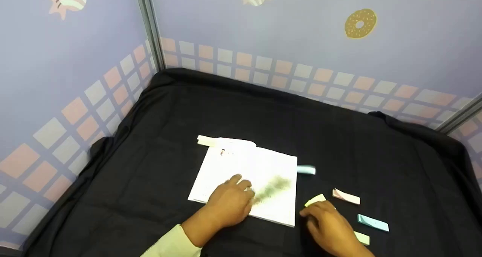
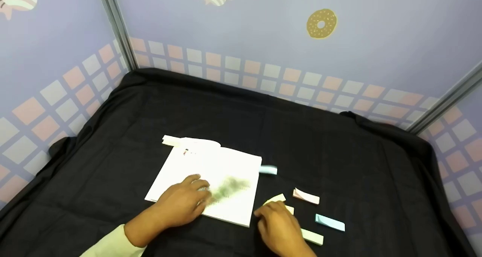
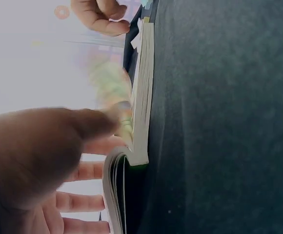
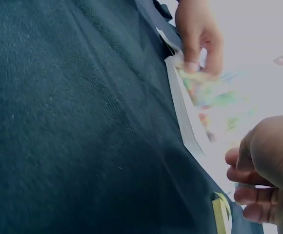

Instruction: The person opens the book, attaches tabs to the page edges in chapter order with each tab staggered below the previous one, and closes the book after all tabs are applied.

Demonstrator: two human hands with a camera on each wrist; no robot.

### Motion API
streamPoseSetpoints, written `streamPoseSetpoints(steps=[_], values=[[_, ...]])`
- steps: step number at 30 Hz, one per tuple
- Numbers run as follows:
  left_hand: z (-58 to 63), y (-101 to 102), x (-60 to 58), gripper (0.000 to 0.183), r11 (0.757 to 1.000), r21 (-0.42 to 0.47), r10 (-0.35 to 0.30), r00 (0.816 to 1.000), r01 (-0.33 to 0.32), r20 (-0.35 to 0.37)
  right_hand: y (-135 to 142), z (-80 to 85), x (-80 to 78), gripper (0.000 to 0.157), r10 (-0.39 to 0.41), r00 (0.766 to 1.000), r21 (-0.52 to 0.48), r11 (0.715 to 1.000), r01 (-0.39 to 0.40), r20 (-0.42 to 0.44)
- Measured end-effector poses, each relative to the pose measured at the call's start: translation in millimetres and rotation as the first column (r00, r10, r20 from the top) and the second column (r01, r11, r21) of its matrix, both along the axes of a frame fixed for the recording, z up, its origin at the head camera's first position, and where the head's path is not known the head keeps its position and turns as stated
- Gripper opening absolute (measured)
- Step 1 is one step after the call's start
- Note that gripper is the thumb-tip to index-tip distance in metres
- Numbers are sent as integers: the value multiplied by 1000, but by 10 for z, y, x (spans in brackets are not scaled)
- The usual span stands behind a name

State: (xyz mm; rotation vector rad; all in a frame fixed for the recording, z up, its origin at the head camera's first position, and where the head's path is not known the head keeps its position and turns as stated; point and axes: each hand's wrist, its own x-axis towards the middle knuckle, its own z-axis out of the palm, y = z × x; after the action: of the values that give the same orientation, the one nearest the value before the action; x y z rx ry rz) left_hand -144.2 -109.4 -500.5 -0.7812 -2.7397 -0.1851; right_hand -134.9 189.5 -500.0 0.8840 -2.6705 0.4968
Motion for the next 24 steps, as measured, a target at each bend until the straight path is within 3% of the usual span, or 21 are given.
streamPoseSetpoints(steps=[4,7,9,11,13,14,16,18,21,24], values=[[-21,64,-14,63,987,120,111,993,-104,-52,-154,-56,4,30,99,995,34,995,-98,-23],[-33,106,-9,84,948,264,216,967,-175,-134,-249,-75,5,35,166,986,103,981,-167,11],[-38,116,-7,93,920,344,276,933,-187,-231,-285,-76,-2,34,182,982,135,973,-187,48],[-32,110,-7,99,907,370,327,887,-199,-326,-302,-77,-12,32,180,981,151,970,-189,74],[-15,104,-3,101,917,320,360,845,-240,-396,-310,-76,-30,31,175,982,151,971,-184,71],[-2,103,1,101,924,273,362,838,-267,-407,-309,-75,-38,30,174,983,148,972,-182,64],[29,103,11,98,943,148,334,862,-299,-382,-307,-74,-52,28,179,983,145,972,-183,43],[47,105,21,81,960,5,264,905,-278,-334,-305,-73,-59,27,185,983,141,972,-185,17],[57,90,34,40,980,-131,118,971,-148,-209,-310,-70,-53,26,192,981,146,971,-189,-8],[55,72,47,12,983,-176,37,994,-54,-102,-323,-66,-41,21,198,980,150,970,-192,-26]])
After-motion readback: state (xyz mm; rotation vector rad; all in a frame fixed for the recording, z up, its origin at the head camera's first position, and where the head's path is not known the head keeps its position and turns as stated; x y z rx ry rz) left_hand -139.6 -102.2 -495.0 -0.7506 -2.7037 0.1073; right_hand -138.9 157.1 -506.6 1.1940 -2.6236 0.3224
